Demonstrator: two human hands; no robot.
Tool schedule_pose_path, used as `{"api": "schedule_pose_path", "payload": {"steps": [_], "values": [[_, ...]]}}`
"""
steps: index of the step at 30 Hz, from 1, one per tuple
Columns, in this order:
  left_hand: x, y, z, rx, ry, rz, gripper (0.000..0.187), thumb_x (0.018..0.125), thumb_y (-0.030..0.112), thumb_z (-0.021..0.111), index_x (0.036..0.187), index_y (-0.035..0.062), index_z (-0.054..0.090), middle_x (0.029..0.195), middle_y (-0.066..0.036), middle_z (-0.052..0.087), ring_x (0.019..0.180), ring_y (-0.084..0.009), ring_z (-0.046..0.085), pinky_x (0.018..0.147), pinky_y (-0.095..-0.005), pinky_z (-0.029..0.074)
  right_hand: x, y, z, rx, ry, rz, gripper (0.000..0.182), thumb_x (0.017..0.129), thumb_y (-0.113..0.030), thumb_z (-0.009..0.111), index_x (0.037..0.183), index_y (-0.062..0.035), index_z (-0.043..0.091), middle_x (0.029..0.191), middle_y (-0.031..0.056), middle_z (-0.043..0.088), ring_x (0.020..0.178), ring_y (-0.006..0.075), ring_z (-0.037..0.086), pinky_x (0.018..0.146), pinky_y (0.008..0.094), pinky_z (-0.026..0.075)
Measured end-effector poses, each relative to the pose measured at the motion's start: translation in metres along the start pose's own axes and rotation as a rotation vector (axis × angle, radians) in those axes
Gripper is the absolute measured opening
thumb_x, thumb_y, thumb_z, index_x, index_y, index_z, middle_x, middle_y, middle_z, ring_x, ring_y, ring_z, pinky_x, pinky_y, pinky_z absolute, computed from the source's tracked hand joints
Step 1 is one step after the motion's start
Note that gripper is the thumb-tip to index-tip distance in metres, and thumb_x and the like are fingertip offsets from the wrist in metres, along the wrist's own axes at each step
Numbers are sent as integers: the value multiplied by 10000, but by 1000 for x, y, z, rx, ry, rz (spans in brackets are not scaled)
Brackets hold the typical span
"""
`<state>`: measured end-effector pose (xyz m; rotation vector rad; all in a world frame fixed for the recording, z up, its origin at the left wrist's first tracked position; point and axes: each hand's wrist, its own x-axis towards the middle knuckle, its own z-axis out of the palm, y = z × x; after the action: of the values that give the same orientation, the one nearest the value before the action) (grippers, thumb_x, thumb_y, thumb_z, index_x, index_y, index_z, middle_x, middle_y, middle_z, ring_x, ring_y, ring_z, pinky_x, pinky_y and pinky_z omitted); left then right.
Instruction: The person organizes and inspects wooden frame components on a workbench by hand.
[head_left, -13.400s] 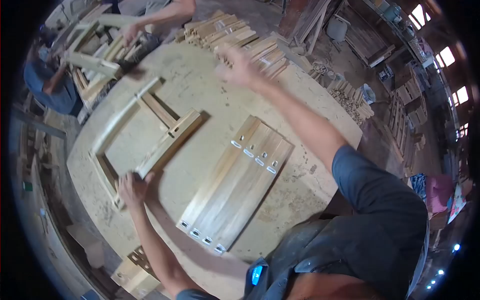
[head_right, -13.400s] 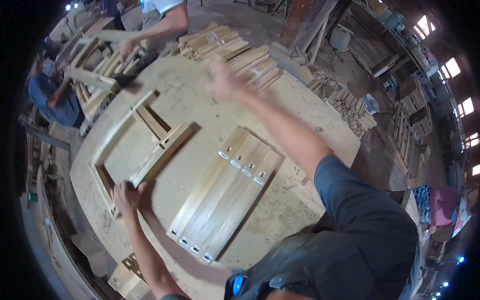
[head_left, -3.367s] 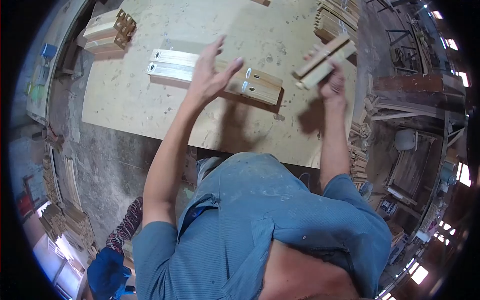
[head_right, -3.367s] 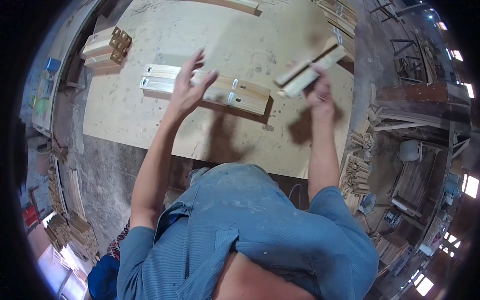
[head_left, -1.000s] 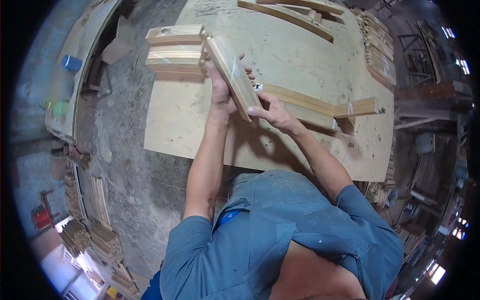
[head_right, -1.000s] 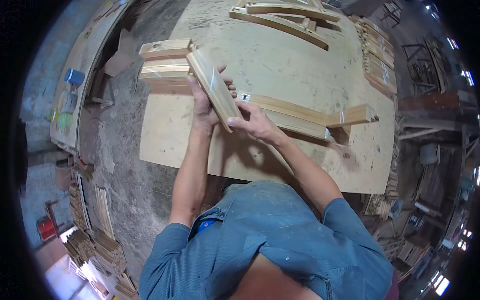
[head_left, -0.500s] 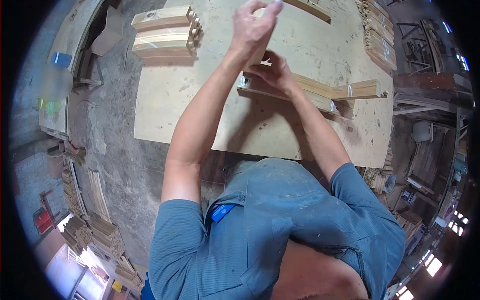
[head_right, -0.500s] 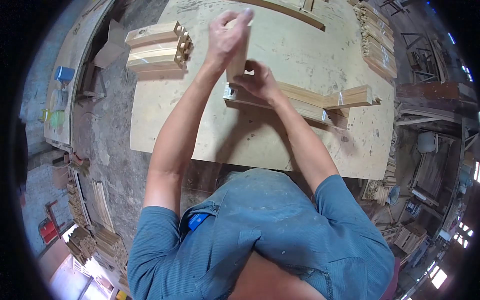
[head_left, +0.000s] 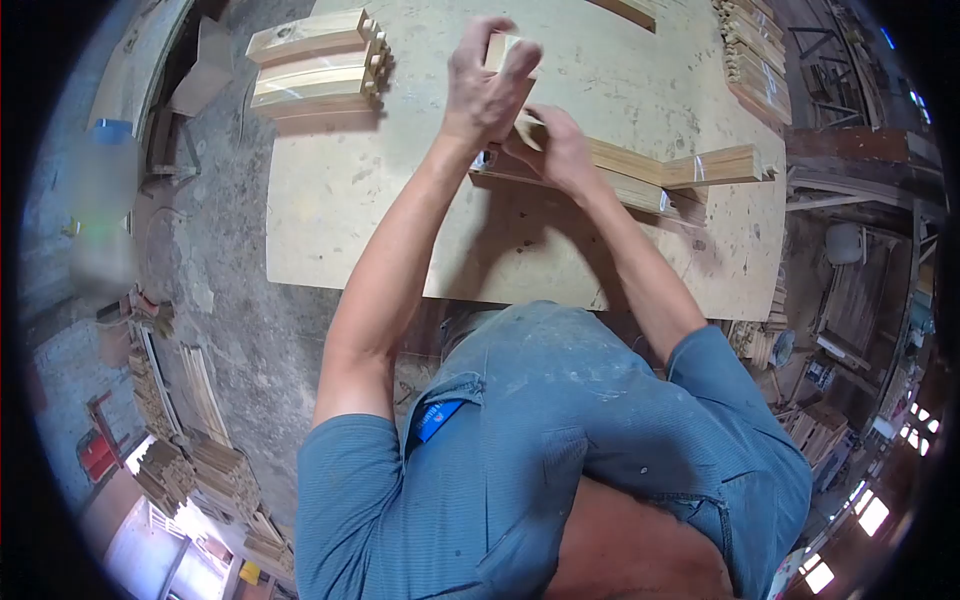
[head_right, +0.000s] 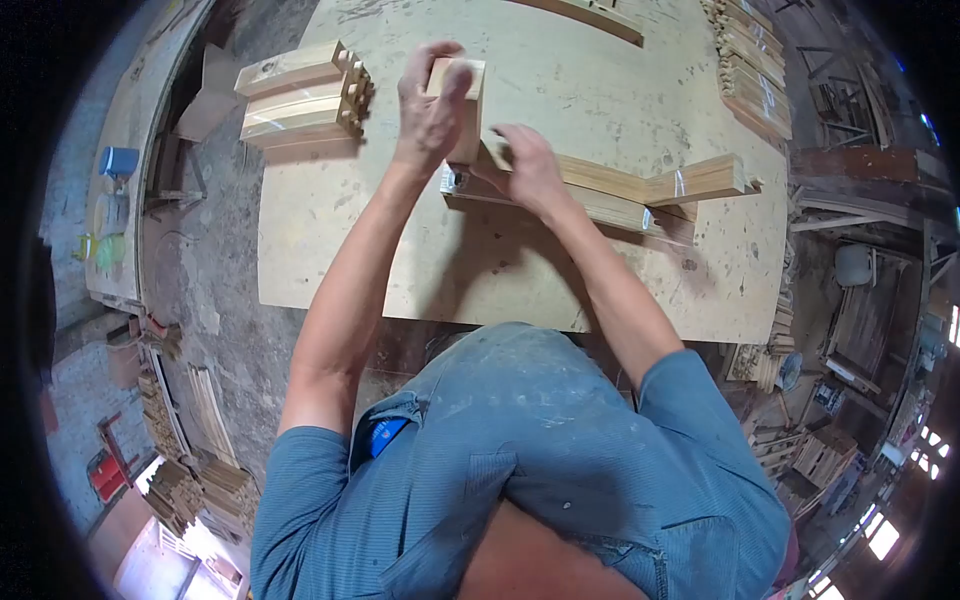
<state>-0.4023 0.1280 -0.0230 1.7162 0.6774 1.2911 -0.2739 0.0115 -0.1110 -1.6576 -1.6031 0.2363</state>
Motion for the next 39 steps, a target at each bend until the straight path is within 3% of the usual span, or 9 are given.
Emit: {"api": "schedule_pose_path", "payload": {"steps": [5,8,10,13,17,21,25,32,39], "values": [[-69,-58,-66,-31,41,-525,826,961,712,318,1450,64,468,1309,-138,542,1124,-247,546,885,-358,453,-139,31,-138,-18,596,574,345,904,-239,730,1105,16,615,1039,101,647,910,207,611,838,352,516],[-132,-108,-51,-46,-17,-882,810,999,644,314,969,-82,673,922,-229,686,843,-325,630,834,-466,474,-180,118,-187,-400,671,774,385,972,-353,634,1122,1,624,1068,100,639,997,230,593,850,409,519],[-139,-90,-42,401,-204,-788,810,1017,588,360,704,-110,627,638,-190,631,707,-229,624,702,-423,470,-185,148,-181,288,450,1007,483,1003,-406,568,1209,30,597,1111,130,645,1011,251,598,775,384,527],[-159,-64,-49,231,-60,-888,679,1035,469,447,751,-114,649,724,-187,677,749,-168,628,716,-355,493,-174,111,-193,383,626,1265,602,1005,-461,538,1339,40,521,1226,156,611,1055,261,601,847,370,523],[-135,34,-48,-422,392,-460,420,1052,276,471,825,-32,645,935,-165,710,970,-217,687,914,-363,533,-172,29,-241,783,880,1016,490,988,-416,560,1267,-14,589,1239,145,632,1152,265,593,980,407,475],[-34,82,-32,-464,245,135,98,947,46,630,912,-39,596,1009,-173,678,1047,-220,656,858,-333,534,-118,8,-311,891,1051,834,302,868,-163,626,1129,-11,621,1093,120,663,1041,273,628,963,424,481],[6,79,-7,-595,293,-91,61,888,1,699,881,-13,640,882,-68,668,767,-99,576,748,-243,495,-86,51,-359,935,1086,546,172,795,-61,622,964,-31,633,989,115,668,967,252,630,929,404,492],[16,65,-13,-247,171,-128,452,958,261,439,1199,-81,609,1100,-149,634,1015,-217,578,921,-327,460,-49,54,-329,774,1108,358,125,791,5,588,905,-47,590,909,103,656,877,217,616,861,328,486],[-4,48,11,-253,207,14,445,895,263,549,1166,-84,617,1111,-160,643,1072,-253,583,981,-377,439,-52,72,-331,746,1102,323,133,788,0,585,904,-65,588,846,24,601,822,127,579,801,258,448]]}}
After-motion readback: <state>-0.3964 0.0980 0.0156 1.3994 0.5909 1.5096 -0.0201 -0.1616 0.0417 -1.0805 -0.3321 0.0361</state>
